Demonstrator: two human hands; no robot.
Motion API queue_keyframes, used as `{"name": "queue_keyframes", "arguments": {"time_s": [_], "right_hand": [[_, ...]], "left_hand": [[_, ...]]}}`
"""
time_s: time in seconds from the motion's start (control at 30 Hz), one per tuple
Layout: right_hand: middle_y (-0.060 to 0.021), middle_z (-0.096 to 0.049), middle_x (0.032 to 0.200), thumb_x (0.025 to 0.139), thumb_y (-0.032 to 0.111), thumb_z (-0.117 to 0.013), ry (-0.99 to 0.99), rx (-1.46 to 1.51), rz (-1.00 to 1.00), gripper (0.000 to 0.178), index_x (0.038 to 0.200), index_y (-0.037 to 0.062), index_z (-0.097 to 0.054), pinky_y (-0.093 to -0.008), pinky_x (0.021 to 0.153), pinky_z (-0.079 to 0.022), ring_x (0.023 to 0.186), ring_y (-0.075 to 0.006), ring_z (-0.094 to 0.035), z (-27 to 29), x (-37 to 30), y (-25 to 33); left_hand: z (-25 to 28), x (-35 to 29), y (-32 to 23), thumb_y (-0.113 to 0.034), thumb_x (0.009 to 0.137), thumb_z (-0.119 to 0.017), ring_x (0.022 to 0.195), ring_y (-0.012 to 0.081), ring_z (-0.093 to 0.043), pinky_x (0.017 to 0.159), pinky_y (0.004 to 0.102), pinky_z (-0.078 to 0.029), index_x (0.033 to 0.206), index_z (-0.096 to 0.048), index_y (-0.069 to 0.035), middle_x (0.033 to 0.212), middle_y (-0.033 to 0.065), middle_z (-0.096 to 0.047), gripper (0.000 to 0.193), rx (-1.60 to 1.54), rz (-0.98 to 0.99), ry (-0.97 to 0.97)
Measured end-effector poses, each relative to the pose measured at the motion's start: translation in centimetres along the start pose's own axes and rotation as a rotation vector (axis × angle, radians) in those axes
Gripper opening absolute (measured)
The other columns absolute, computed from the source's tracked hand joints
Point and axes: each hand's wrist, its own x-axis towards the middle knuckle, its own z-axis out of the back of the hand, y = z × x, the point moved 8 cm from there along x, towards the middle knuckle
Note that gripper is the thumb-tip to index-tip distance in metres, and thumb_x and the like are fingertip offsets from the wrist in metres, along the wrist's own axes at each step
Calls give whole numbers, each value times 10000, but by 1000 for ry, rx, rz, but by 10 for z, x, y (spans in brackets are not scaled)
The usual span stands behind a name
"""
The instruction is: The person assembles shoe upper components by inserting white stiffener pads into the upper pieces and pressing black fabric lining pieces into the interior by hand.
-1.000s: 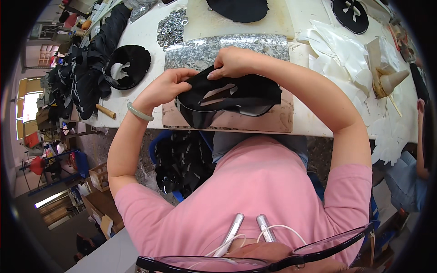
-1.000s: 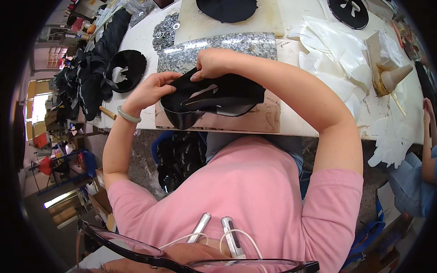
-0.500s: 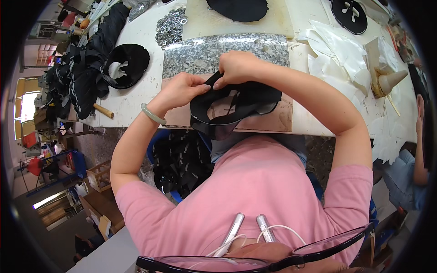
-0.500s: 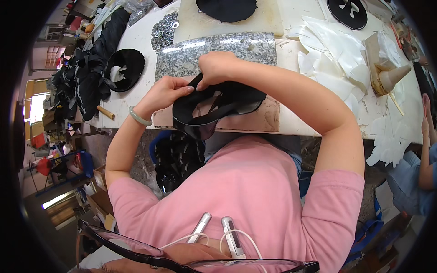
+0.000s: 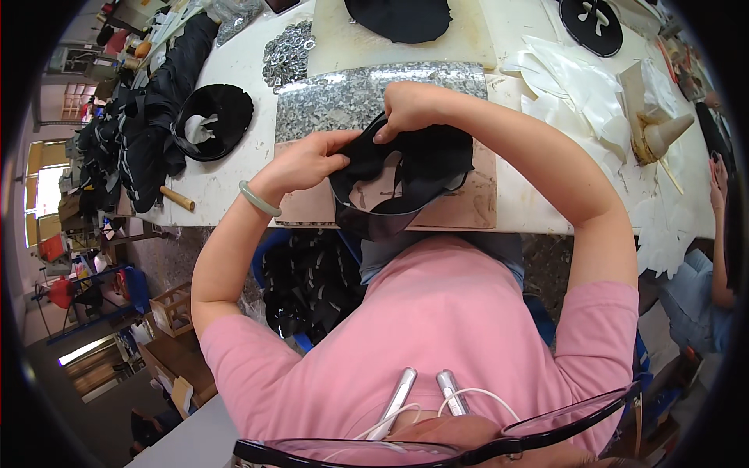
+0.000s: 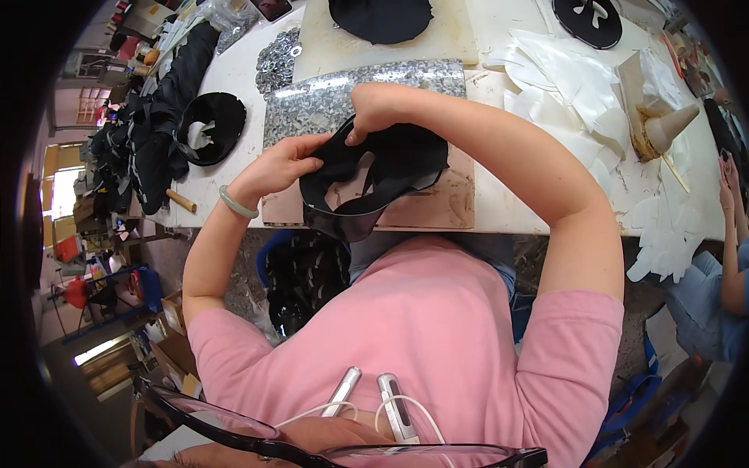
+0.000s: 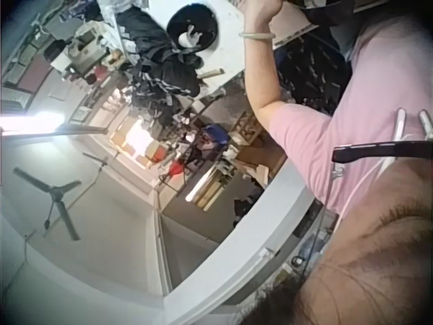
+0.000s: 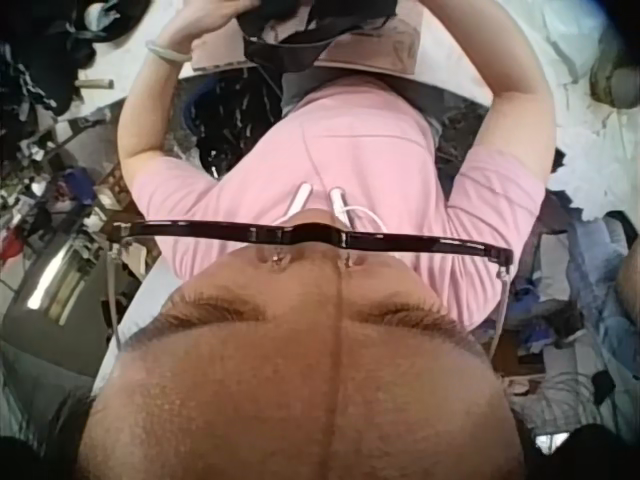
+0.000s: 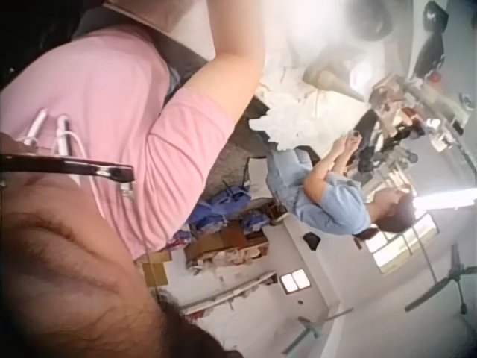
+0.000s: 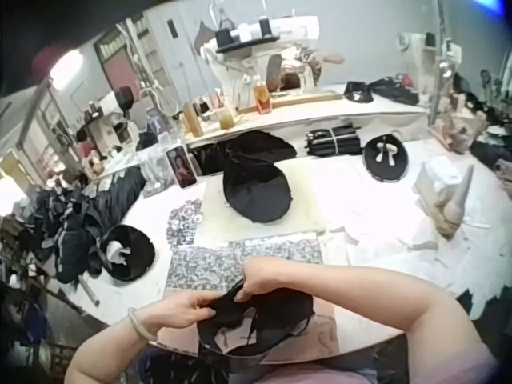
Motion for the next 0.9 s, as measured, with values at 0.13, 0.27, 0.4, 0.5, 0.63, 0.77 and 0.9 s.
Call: {"name": "queue_keyframes", "arguments": {"time_s": [0.13, 0.27, 0.4, 0.5, 0.63, 0.77, 0.9], "right_hand": [[-131, -654, 680, 693, 440, -776, -7, -71, -44, 444, 736, 5, -694, -405, 613, -497, 662, -272, -649, 0, -4, 6], [-135, -688, 786, 691, 444, -769, -164, -179, -44, 416, 797, 46, -713, -410, 682, -516, 785, -311, -665, 9, -14, 18], [-144, -679, 791, 713, 439, -746, -313, -242, 24, 402, 806, 51, -697, -421, 698, -513, 821, -341, -653, 49, -46, 41], [-156, -665, 757, 731, 464, -721, -234, -359, 10, 434, 780, 35, -679, -425, 690, -510, 801, -351, -646, 57, -68, 37], [-169, -649, 709, 750, 365, -705, -241, -369, -23, 359, 774, 9, -668, -422, 678, -508, 741, -351, -641, 44, -73, 13], [-40, -692, 820, 808, 281, -674, -92, 732, -41, 261, 903, 38, -691, -346, 673, -512, 777, -186, -663, 29, -75, 23], [-13, -650, 1112, 930, 379, -552, -34, 1536, 190, 383, 1174, 92, -616, -305, 882, -420, 1078, -115, -561, 3, -62, 35]], "left_hand": [[-2, -1, -8, 4, 894, -551, 956, 83, -575, 867, 241, -464, 1367, -454, 20, 1115, 50, -643, 484, 86, 36, 14], [7, 6, -7, -45, 886, -611, 884, 68, -577, 809, 241, -481, 1258, -565, 22, 1014, 47, -680, 381, 216, 14, -156], [34, -9, -55, -76, 893, -614, 665, 71, -584, 641, 275, -492, 1114, -642, 2, 767, 107, -690, 236, 594, -316, -602], [38, -21, -84, -91, 884, -614, 565, 220, -612, 585, 288, -481, 1110, -674, -80, 773, 176, -660, 235, 908, -516, -840], [35, -20, -91, -108, 887, -617, 583, 253, -628, 587, 287, -487, 1125, -675, -102, 757, 169, -656, 245, 874, -600, -955], [36, -20, -76, -96, 886, -602, 751, 220, -669, 685, 296, -504, 1147, -660, -74, 888, 150, -692, 268, 649, -495, -1010], [32, -25, -27, -66, 881, -589, 956, 228, -656, 804, 317, -498, 1179, -637, -39, 1034, 155, -677, 303, 107, -426, -925]]}}
